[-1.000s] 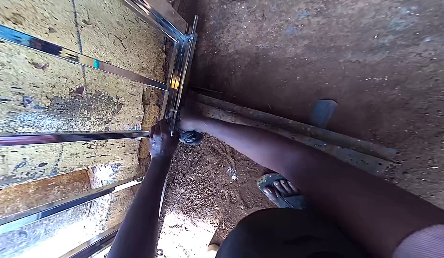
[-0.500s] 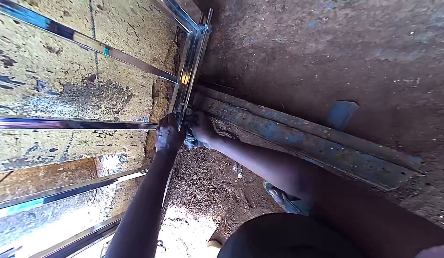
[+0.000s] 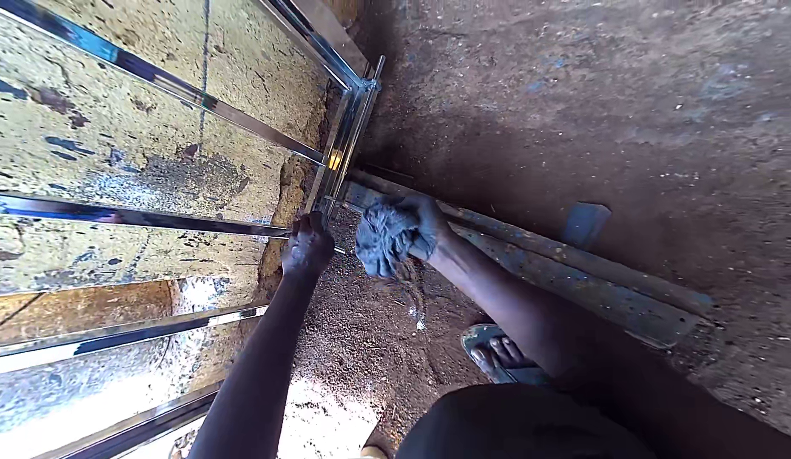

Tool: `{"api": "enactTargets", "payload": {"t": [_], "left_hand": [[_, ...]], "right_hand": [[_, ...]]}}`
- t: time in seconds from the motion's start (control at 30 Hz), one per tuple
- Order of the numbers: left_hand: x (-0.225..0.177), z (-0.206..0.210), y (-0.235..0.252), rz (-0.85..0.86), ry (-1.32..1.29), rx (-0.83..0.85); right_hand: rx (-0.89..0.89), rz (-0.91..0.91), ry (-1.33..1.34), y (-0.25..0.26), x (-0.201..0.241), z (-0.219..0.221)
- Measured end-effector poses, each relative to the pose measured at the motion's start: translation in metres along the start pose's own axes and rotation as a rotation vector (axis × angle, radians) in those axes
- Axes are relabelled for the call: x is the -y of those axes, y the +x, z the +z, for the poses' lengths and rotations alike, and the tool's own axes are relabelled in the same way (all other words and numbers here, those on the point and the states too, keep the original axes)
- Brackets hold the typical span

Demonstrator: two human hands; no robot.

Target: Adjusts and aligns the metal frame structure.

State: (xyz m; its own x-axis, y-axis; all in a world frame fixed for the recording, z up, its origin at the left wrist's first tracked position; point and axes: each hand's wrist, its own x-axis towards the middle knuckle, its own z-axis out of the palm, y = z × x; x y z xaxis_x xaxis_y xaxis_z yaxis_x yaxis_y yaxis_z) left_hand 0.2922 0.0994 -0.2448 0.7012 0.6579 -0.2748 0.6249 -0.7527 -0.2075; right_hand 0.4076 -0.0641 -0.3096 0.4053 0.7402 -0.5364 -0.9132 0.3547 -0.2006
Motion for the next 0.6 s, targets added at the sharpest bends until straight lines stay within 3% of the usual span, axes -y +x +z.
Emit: {"api": "enactTargets", "payload": {"t": [0.13,0.2,0.4,0.6], "left_hand": [[0.0,0.0,0.005,0.019,0.06,0.004],[0.001,-0.001,0.006,0.024,0.051,-0.003],[0.005,-0.008,0.005,-0.013,-0.047,-0.01],[0.01,-0.002,0.006,0.011,-0.087,-0.078]], "right_hand": [[-0.117,-0.119,0.179,0.023,0.014,0.017],[-0.117,-0.22,0.129,0.049,0.005,0.026],[-0.138,-0.389,-0.718,0.099,-0.043,0.046],[-0.078,-0.35,-1.018,0.081,-0.032,0.041]]}}
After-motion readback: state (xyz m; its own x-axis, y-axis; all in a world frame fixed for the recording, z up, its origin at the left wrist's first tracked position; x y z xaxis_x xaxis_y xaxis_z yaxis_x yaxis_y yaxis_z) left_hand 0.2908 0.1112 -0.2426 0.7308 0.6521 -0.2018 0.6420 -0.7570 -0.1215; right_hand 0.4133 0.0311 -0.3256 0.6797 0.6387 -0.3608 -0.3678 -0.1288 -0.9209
